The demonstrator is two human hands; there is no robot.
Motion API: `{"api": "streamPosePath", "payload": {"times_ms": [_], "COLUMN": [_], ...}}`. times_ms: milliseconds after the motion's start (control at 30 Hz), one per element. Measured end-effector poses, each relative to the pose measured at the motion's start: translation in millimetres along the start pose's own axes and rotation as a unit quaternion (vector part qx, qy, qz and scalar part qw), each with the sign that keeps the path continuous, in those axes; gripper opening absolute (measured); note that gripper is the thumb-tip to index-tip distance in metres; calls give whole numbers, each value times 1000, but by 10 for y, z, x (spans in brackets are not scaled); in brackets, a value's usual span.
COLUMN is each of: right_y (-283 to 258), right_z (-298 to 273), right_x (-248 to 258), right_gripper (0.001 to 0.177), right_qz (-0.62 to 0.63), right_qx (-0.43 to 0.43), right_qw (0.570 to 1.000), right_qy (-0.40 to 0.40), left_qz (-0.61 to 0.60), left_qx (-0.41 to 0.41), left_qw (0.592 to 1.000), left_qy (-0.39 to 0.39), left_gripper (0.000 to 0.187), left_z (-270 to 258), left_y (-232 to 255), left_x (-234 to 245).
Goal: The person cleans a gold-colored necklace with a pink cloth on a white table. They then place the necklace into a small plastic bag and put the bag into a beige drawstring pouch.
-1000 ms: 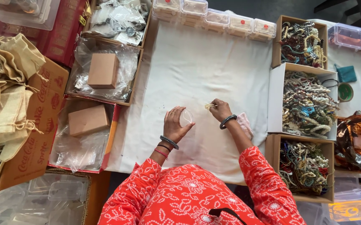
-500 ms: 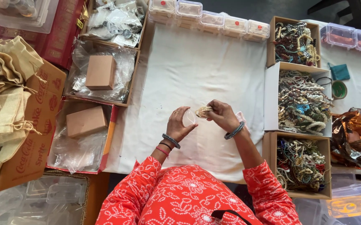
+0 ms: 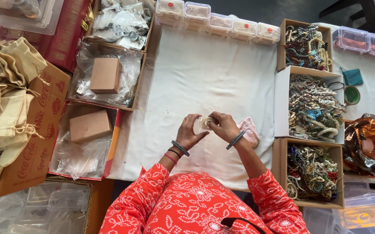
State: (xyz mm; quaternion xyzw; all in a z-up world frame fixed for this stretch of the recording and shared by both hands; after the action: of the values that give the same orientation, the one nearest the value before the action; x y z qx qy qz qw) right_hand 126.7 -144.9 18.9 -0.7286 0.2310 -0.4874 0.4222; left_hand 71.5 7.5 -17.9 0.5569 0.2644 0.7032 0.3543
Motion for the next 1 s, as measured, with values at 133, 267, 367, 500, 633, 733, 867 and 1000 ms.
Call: {"api": "streamPosePath", "payload": {"times_ms": [133, 267, 367, 500, 633, 733, 867, 1000], "right_y": [-83, -116, -248, -348, -351, -347, -355, -286], "right_z": [-25, -73, -104, -136, -131, -132, -155, -158], "right_x": [-7, -28, -17, -15, -28, -43, -51, -75], "right_gripper": [24, 26, 26, 25, 23, 24, 24, 17], "right_qz": [-62, -85, -72, -29, -59, -98, -29, -51], "right_qx": [-12, -45, -3, 49, 33, 6, 43, 51], "right_qw": [998, 995, 997, 998, 998, 995, 999, 997], "right_qy": [-17, -29, -14, 2, -9, -20, 8, 19], "left_qz": [-14, -7, -16, -36, -38, -61, -62, -55], "left_qx": [0, -2, -5, -5, -21, -4, -13, -1], "left_qw": [1000, 1000, 1000, 999, 999, 998, 998, 998], "left_qy": [-18, -26, -15, -3, 10, -7, 1, -10], "left_gripper": [67, 64, 64, 64, 64, 63, 64, 67], "left_z": [14, 3, 3, 0, -9, -9, -2, -14], "left_y": [95, 110, 93, 73, 103, 97, 98, 70], "left_x": [15, -3, -6, -4, 15, -8, 11, -26]}}
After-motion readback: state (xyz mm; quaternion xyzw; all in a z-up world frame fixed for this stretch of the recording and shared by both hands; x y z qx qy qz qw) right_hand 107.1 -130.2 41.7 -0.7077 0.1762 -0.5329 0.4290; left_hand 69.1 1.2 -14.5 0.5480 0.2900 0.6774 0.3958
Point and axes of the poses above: each hand's wrist, its own z-axis towards the middle knuckle, its own x-axis out of the back of the hand, y = z × x, the point moved 7 cm from there along z, towards the middle knuckle, and after that the axes turned 10 degrees about z, right-handed, at the moved point
